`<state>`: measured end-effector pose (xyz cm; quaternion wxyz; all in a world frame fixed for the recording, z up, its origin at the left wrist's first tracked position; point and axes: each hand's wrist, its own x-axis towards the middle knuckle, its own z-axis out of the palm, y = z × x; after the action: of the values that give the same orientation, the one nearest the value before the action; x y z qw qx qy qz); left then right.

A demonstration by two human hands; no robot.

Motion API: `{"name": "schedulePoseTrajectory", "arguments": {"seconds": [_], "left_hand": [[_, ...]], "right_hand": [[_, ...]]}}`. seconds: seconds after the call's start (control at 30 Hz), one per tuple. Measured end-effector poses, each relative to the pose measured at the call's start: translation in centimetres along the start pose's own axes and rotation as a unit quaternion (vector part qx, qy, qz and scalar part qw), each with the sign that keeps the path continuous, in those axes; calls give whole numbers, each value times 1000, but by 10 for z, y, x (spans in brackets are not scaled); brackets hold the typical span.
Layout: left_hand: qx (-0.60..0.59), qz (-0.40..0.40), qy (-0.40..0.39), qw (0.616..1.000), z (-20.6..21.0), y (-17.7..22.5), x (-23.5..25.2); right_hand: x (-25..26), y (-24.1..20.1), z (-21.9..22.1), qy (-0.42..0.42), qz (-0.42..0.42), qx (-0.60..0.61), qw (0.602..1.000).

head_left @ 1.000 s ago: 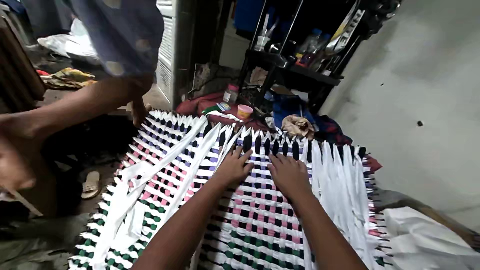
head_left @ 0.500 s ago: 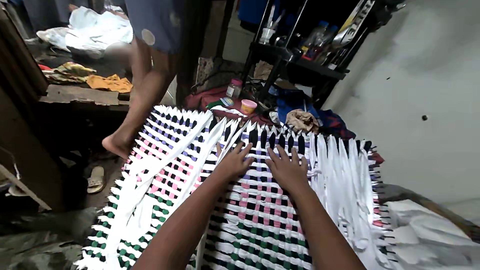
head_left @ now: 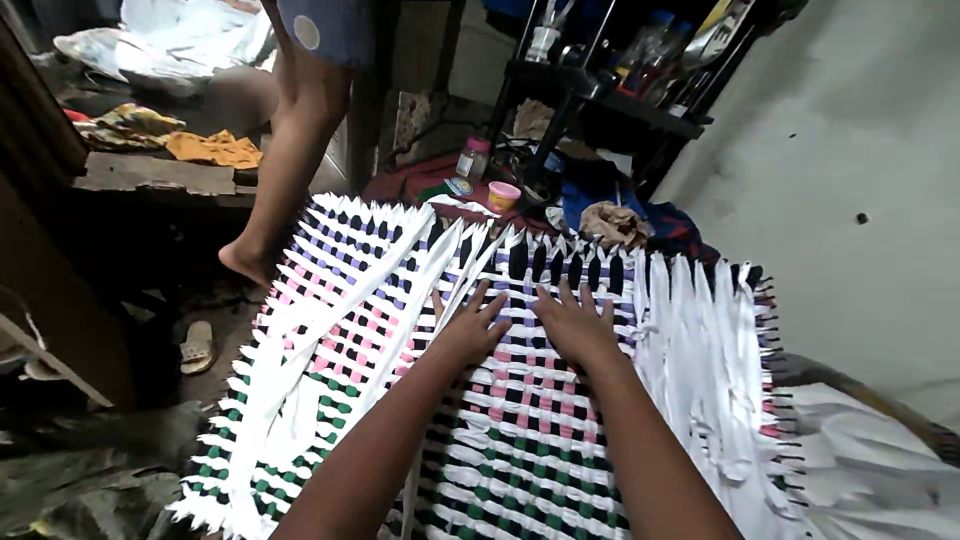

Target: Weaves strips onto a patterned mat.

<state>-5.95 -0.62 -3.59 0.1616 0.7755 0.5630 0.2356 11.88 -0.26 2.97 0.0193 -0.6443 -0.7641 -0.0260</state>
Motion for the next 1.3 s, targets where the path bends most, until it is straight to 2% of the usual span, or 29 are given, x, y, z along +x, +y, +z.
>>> {"name": "schedulePoseTrajectory", "arguments": {"seconds": [0.17, 0.4, 0.5, 0.63, 0.7, 0.83, 1.0, 1.13, 1.2, 1.3], "left_hand": [[-3, 23, 26, 999, -4, 3, -14], [7, -24, 29, 999, -6, 8, 22], [8, -23, 36, 999, -9, 8, 16], [-22, 19, 44, 999, -9, 12, -15], [-23, 27, 39, 999, -5, 6, -15], [-6, 7, 62, 998, 2, 3, 5], [-13, -15, 60, 998, 3, 5, 14], [-26, 25, 84, 996, 11, 13, -23], [-26, 31, 71, 997, 18, 12, -35], [-17, 9, 41, 999, 16, 15, -26]], "right_hand": [[-39, -16, 13, 36, -10, 10, 999], [2, -19, 2, -4, 6, 21, 1000], [9, -23, 0, -1, 3, 12, 1000], [-25, -27, 13, 77, -12, 25, 997], [-33, -28, 22, 93, -1, 16, 996], [-11, -23, 18, 78, -2, 27, 997], [20, -29, 3, 9, 26, 19, 999], [-25, -34, 20, 108, -6, 22, 994], [-49, -33, 36, 152, -9, 14, 988], [-53, -31, 36, 138, -4, 18, 990]]}}
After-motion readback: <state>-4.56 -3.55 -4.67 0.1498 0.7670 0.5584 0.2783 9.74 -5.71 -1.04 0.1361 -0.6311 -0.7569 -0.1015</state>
